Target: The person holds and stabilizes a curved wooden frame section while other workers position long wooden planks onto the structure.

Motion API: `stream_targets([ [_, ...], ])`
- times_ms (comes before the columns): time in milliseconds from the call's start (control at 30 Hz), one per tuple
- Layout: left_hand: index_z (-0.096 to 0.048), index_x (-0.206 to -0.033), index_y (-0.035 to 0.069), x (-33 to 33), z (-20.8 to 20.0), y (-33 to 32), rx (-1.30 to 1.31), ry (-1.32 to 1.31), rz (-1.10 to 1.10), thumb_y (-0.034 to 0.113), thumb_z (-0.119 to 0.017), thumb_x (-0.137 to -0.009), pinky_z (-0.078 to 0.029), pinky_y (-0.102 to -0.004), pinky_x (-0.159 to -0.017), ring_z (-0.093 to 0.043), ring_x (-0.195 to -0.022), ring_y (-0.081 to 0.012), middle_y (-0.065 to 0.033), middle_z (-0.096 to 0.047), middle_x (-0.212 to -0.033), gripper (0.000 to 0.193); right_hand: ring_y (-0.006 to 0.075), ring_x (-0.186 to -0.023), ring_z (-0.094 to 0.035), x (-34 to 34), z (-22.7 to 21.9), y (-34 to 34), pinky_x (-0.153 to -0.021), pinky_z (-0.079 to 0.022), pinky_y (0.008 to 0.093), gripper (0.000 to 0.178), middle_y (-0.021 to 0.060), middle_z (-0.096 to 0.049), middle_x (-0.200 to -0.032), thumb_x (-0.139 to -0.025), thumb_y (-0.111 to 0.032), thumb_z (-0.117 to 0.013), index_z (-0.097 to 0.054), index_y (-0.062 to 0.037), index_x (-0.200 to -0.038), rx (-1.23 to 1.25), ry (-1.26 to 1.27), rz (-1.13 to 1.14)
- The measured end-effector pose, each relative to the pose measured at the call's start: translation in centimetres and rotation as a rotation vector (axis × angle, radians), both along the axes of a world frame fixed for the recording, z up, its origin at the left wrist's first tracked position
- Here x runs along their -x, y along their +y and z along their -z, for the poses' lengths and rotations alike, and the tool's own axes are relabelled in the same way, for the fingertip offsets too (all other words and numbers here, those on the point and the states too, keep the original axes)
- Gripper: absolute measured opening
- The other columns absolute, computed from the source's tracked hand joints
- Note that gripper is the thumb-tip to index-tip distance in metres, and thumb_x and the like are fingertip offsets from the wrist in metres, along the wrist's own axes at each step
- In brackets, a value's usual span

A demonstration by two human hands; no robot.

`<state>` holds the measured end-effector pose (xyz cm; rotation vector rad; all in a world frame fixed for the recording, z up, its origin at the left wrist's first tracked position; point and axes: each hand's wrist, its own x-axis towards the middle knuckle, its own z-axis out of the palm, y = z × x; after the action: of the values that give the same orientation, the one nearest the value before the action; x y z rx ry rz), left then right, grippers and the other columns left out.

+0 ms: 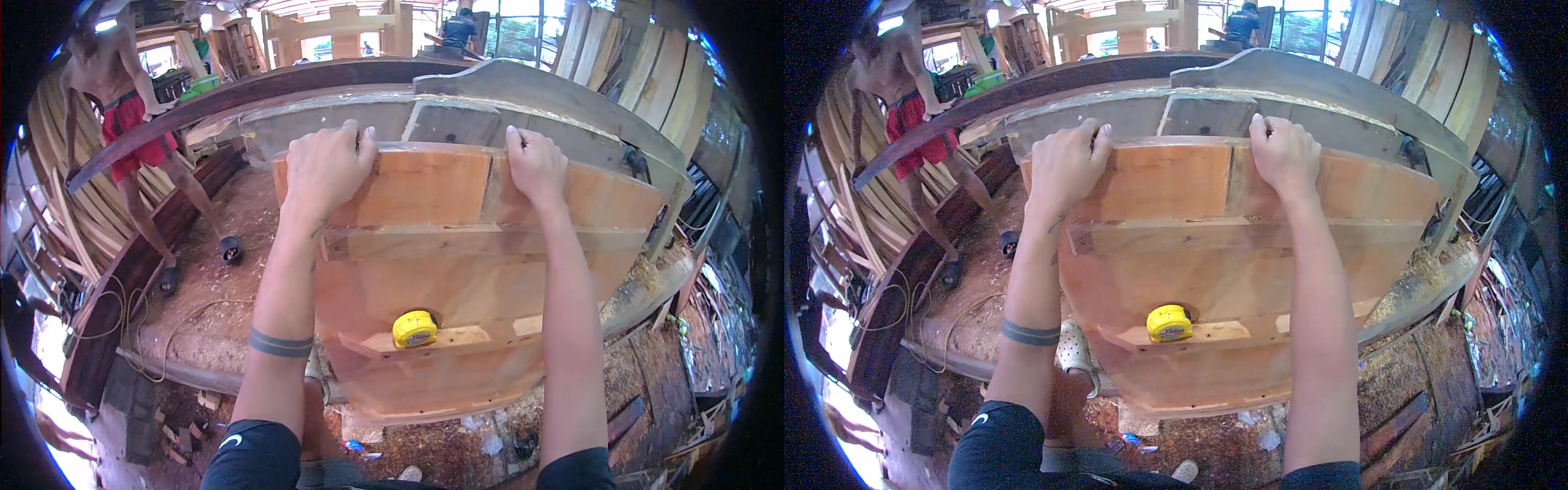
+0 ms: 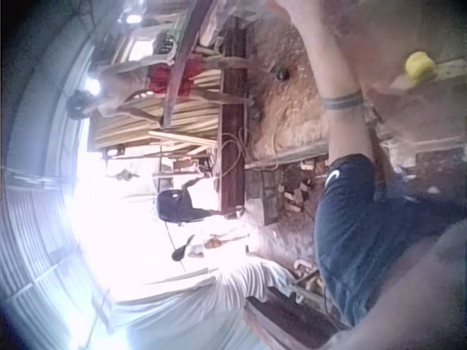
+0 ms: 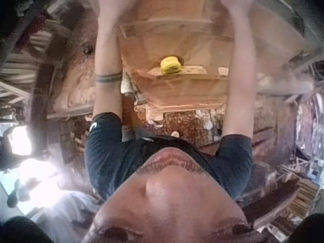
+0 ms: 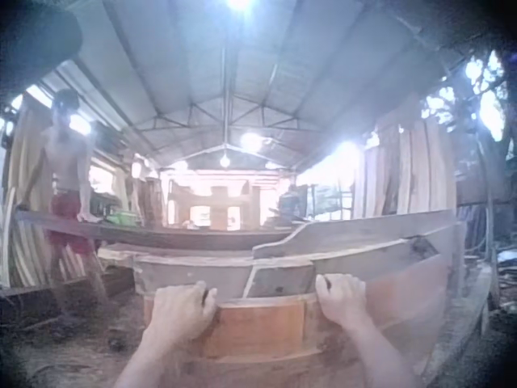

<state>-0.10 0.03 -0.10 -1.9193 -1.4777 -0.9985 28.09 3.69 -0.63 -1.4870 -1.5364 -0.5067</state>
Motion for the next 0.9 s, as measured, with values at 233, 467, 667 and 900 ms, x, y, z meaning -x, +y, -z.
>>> stream_targets([
  [233, -0.065, -0.085, 0.006, 0.09, 0.00, -0.09, -0.005, 0.013, 0.007, 0.035, -0.045, -0.095, -0.047, -0.0523, -0.064, -0.064, -0.069, -0.0405, -0.0211, -0.064, -0.069, 0.037, 0.0435, -0.081, -0.063, -0.06, 0.04, -0.07, -0.074, -0.047, 0.0523, 0.044, 0.0220, -0.066, -0.079, -0.092, -0.041, -0.045, -0.069, -0.0082, -0.076, 0.008, 0.014, -0.014],
  [467, -0.063, -0.081, 0.005, 0.31, 0.08, 0.14, -0.026, 0.003, 0.039, 0.035, -0.046, -0.095, -0.047, -0.0516, -0.062, -0.063, -0.067, -0.0404, -0.0210, -0.064, -0.067, 0.037, 0.0436, -0.080, -0.063, 0.17, -0.01, -0.25, -0.073, -0.047, 0.0522, 0.045, 0.0214, -0.066, -0.079, -0.093, -0.041, -0.044, -0.068, -0.0078, -0.075, 0.010, 0.015, -0.010],
  [667, -0.062, -0.080, 0.006, 0.37, 0.04, 0.18, -0.003, 0.007, 0.035, 0.034, -0.045, -0.096, -0.046, -0.0524, -0.062, -0.063, -0.067, -0.0408, -0.0206, -0.064, -0.068, 0.036, 0.0433, -0.079, -0.063, 0.17, -0.01, -0.17, -0.073, -0.048, 0.0523, 0.044, 0.0215, -0.066, -0.078, -0.092, -0.041, -0.045, -0.069, -0.0082, -0.075, 0.022, 0.030, -0.014],
  [900, -0.062, -0.083, 0.006, 0.29, 0.03, -0.13, -0.004, 0.005, 0.046, 0.033, -0.045, -0.096, -0.046, -0.0523, -0.064, -0.063, -0.069, -0.0406, -0.0204, -0.064, -0.069, 0.034, 0.0428, -0.077, -0.063, -0.01, 0.10, 0.11, -0.074, -0.048, 0.0524, 0.043, 0.0215, -0.066, -0.076, -0.091, -0.041, -0.046, -0.069, -0.0086, -0.074, 0.000, 0.025, -0.023],
])
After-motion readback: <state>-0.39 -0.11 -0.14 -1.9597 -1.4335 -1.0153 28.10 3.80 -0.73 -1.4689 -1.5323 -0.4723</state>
